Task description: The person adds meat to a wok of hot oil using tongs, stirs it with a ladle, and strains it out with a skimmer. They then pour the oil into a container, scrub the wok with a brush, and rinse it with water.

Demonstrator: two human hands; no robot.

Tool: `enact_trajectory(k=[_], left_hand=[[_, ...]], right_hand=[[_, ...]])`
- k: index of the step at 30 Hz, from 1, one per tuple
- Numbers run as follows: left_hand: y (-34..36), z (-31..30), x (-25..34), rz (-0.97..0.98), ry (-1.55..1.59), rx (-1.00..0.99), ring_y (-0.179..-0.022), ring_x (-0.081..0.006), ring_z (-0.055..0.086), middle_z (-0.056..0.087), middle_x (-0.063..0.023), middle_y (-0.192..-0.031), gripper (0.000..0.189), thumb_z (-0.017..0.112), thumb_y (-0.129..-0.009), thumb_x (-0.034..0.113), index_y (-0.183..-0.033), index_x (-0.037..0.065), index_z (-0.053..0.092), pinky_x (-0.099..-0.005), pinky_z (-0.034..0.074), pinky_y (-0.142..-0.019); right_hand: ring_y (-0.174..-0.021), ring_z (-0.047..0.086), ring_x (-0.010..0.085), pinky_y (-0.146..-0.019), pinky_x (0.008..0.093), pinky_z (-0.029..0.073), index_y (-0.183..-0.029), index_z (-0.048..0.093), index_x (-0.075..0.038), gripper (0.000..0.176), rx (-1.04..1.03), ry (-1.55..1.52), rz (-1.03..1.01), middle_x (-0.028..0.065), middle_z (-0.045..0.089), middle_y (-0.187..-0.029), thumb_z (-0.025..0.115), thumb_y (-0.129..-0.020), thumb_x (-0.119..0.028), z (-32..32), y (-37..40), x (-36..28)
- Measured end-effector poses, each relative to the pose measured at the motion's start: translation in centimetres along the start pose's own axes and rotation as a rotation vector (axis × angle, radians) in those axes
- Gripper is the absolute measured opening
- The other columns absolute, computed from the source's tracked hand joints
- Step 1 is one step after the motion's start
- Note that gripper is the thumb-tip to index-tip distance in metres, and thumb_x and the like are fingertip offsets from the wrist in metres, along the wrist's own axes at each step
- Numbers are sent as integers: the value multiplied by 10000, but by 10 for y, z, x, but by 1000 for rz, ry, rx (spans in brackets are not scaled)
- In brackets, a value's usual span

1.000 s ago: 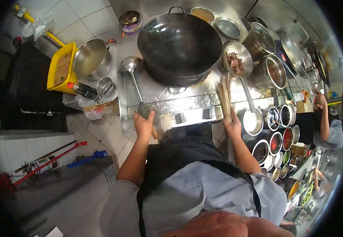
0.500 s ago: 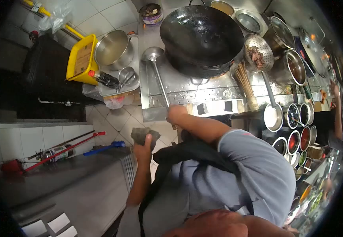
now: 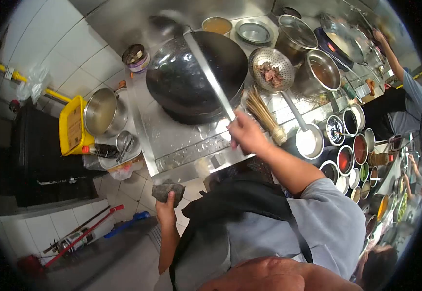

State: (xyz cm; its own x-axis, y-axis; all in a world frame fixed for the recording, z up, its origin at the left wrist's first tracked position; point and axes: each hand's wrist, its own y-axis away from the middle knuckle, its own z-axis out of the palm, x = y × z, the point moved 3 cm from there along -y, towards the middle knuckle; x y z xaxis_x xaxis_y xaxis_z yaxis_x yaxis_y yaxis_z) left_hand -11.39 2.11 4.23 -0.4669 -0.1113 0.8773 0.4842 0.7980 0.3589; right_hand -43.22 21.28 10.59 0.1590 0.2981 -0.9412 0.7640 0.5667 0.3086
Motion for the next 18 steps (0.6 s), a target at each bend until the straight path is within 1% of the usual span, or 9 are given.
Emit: enact_trajectory(k=[1, 3, 5, 9, 10, 12, 14, 15, 18], left_hand=[[-4, 8, 6, -34, -12, -55, -986, -215, 624, 650, -103, -1098, 419, 722, -889, 210, -1191, -42, 575, -331, 486, -892], [-7, 30, 19, -2, 176, -93, -989, -217, 622, 645, -99, -1100, 400, 718, -889, 171, -1199, -33, 570, -335, 487, -897], [-8, 48, 29, 26, 364, -114, -992, -218, 620, 640, -95, -1101, 385, 713, -888, 133, -1207, -24, 564, -339, 488, -902], [-3, 70, 33, -103, 443, -63, -999, -222, 619, 637, -104, -1119, 379, 688, -890, 68, -1230, -15, 542, -345, 492, -905], [0, 73, 31, -149, 449, -49, -999, -222, 621, 638, -107, -1121, 381, 687, -889, 64, -1231, -15, 538, -343, 493, -904], [9, 81, 43, -176, 419, -7, -990, -220, 625, 643, -108, -1115, 375, 690, -885, 64, -1223, -13, 545, -345, 495, -900], [14, 88, 43, -206, 387, 13, -981, -218, 629, 647, -109, -1109, 369, 693, -882, 64, -1214, -12, 552, -346, 497, -897], [14, 90, 37, -203, 407, 18, -969, -218, 633, 652, -109, -1099, 365, 698, -878, 66, -1205, -11, 558, -346, 500, -891], [10, 102, 38, -205, 429, -4, -950, -214, 639, 659, -107, -1080, 357, 708, -871, 75, -1189, -9, 570, -341, 502, -878]], right_hand=[[-572, 606, 149, -543, 324, 498, -1145, 510, -23, 300, 98, 27, -36, 60, 586, -722, 588, -936, -223, -32, -14, -16], [-784, 664, 359, -680, 451, 515, -1018, 555, -9, 276, 487, 550, -323, 191, 637, -785, 604, -882, -244, -107, -72, -4], [-912, 656, 420, -812, 486, 518, -1063, 564, 22, 334, 490, 680, -43, 275, 662, -949, 585, -839, -225, -173, -122, -25], [-886, 674, 400, -806, 463, 525, -836, 676, 57, 242, 441, 967, 46, 270, 678, -900, 612, -759, -164, -271, -250, -4], [-771, 696, 371, -714, 436, 547, -773, 679, 62, 206, 436, 892, 188, 257, 677, -800, 611, -762, -132, -279, -273, 0], [-536, 653, 317, -529, 384, 521, -721, 648, 56, 182, 127, 1252, 43, 194, 653, -668, 609, -789, -108, -295, -323, 20], [-405, 544, 247, -423, 315, 448, -655, 604, 2, 205, 184, 28, 323, 110, 598, -590, 608, -823, -115, -313, -330, 39], [-401, 485, 167, -404, 285, 409, -647, 563, -45, 216, 81, -28, 257, 58, 553, -564, 603, -849, -111, -313, -319, 29], [-431, 499, 127, -418, 274, 413, -717, 564, -45, 140, 184, -345, 294, 42, 547, -583, 577, -849, -91, -318, -290, 10]])
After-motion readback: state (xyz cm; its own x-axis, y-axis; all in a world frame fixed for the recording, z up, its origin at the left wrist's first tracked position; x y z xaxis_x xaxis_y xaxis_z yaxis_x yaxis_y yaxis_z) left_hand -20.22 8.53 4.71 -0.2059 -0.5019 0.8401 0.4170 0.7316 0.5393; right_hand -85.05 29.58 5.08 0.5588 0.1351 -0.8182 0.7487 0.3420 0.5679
